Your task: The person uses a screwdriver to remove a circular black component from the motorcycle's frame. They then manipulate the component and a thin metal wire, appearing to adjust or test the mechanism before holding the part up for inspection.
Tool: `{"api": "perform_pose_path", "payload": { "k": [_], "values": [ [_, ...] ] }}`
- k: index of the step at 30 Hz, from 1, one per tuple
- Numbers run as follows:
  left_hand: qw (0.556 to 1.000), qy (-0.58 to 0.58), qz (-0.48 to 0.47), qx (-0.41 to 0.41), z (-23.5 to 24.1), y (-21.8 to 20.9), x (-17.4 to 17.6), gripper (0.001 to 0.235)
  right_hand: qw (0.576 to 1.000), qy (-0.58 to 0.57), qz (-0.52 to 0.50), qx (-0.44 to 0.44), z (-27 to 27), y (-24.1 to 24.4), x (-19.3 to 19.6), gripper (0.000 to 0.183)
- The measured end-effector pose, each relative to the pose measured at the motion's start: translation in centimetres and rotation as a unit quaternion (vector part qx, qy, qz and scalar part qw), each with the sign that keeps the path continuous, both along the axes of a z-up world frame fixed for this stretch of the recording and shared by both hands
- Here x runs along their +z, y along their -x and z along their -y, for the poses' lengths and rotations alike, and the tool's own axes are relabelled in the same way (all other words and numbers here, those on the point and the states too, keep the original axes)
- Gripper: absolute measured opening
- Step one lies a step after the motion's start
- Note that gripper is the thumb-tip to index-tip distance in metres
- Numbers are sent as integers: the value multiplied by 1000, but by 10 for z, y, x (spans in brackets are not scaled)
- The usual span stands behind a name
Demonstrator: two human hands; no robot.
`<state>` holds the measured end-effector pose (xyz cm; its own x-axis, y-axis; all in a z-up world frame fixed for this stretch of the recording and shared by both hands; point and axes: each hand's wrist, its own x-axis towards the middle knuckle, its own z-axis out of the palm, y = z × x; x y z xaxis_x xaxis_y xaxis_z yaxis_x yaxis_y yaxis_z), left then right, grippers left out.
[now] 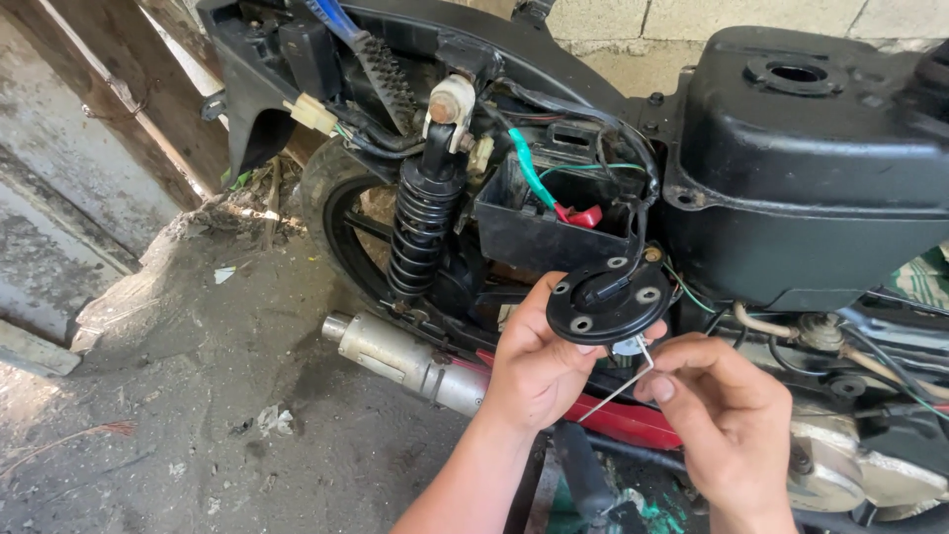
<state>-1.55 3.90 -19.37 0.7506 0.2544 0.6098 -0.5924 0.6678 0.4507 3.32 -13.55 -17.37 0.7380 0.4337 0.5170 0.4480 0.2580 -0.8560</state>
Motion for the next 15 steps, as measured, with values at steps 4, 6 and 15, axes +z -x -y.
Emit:
{"api": "perform_pose_path", "payload": {
  "k": [4,6,15],
  "values": [
    [1000,10,-9,-22,-4,0,-4,47,1000,-5,-2,5,-1,1,-1,5],
    [999,3,-26,-29,-4,1,-5,50,1000,4,6,-5,-1,0,-1,2],
    [997,35,-20,-65,-9,-6,-16,45,998,47,28,-36,-5,8,11,6]
  ]
}}
